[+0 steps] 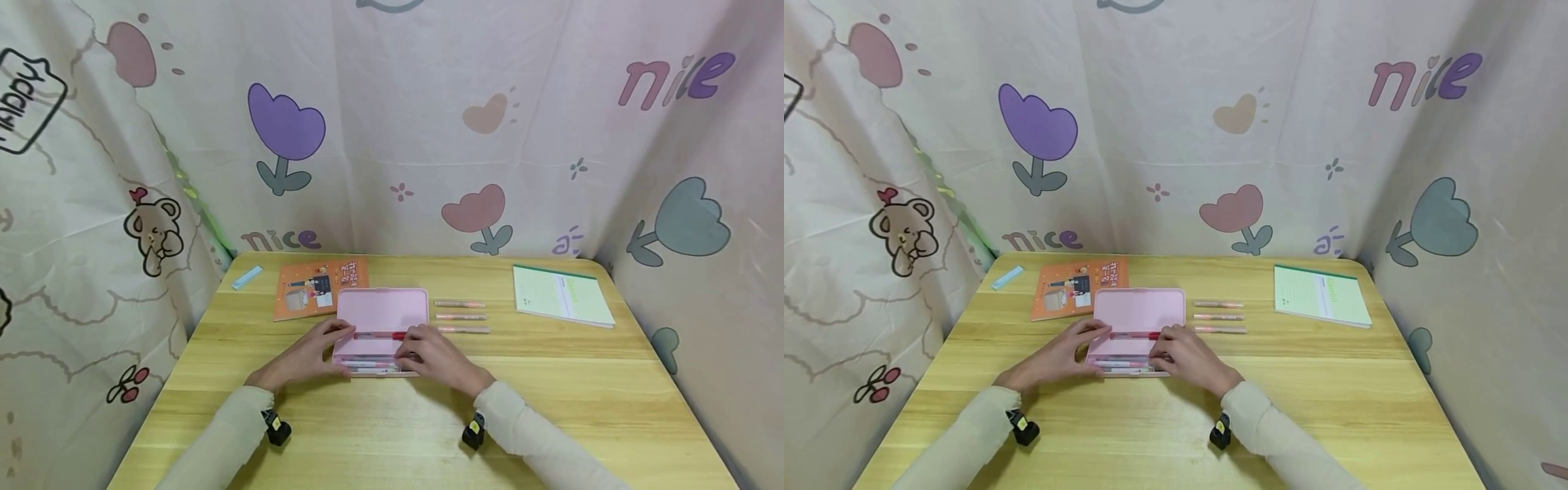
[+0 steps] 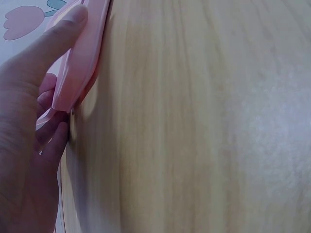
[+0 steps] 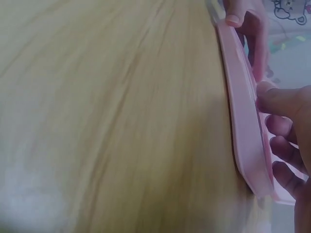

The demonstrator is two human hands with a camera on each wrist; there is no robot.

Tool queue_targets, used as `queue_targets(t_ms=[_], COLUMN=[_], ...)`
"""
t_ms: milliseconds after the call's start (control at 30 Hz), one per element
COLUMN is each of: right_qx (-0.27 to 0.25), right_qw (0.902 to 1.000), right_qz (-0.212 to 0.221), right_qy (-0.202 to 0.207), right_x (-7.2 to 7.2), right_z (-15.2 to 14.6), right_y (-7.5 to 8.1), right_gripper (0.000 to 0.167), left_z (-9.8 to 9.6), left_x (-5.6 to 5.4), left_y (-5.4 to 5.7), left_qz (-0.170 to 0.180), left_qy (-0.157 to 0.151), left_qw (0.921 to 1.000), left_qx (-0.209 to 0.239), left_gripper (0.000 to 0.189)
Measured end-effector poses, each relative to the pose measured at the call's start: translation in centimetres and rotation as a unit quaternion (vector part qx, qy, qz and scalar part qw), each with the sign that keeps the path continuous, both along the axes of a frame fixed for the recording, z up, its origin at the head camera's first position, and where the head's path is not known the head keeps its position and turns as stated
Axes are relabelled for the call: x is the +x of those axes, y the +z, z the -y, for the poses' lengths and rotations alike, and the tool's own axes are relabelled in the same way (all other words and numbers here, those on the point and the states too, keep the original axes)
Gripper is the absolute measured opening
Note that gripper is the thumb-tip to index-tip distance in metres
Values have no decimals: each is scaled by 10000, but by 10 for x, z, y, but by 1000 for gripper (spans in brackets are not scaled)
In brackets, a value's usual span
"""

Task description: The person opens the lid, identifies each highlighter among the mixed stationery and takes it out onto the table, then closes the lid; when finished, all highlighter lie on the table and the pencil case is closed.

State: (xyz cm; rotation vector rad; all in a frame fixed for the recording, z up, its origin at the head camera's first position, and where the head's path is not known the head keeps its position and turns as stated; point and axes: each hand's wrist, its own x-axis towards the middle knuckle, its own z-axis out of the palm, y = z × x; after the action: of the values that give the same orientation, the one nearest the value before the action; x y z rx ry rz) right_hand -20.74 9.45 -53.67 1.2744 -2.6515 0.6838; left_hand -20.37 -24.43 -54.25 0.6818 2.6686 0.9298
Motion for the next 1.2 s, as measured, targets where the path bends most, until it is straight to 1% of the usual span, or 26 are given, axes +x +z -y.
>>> queue_targets(t_ms=[100, 233, 367, 500, 567, 633, 833, 967, 1033, 1200], right_qx=[153, 444, 619, 274, -9, -188, -252, -458, -547, -638], right_qw=[9997, 9975, 9958, 9986, 9996, 9996, 9982, 9961, 9949, 9930], right_qz=[-176, -535, -644, -377, -156, 66, 534, 751, 832, 919], right_qy=[-50, -142, -223, -245, -225, -198, -112, -83, -136, -381], right_x=[1, 3, 4, 4, 4, 4, 3, 3, 3, 6], right_z=[4, 10, 13, 10, 8, 6, 3, 7, 12, 23], right_y=[1, 1, 0, -4, -6, -7, -8, -6, -5, -1], right_gripper=[11, 17, 20, 17, 15, 14, 13, 8, 7, 16], left_z=[0, 0, 0, 0, 1, 1, 1, 1, 1, 1], left_x=[0, 0, 0, 0, 0, 0, 0, 0, -1, -1], left_y=[0, 2, 2, 3, 3, 3, 3, 2, 2, 1], left_qz=[4, -36, -83, -112, -120, -134, -82, -98, -146, -175], left_qy=[-18, -20, -36, -51, -45, -37, -2, -24, -48, -91], left_qw=[10000, 10000, 10000, 9999, 9999, 9999, 9999, 9999, 9998, 9998], left_qx=[-2, 18, 26, 40, 34, 27, 81, 120, 95, -9], left_gripper=[95, 95, 95, 95, 95, 95, 95, 94, 94, 96])
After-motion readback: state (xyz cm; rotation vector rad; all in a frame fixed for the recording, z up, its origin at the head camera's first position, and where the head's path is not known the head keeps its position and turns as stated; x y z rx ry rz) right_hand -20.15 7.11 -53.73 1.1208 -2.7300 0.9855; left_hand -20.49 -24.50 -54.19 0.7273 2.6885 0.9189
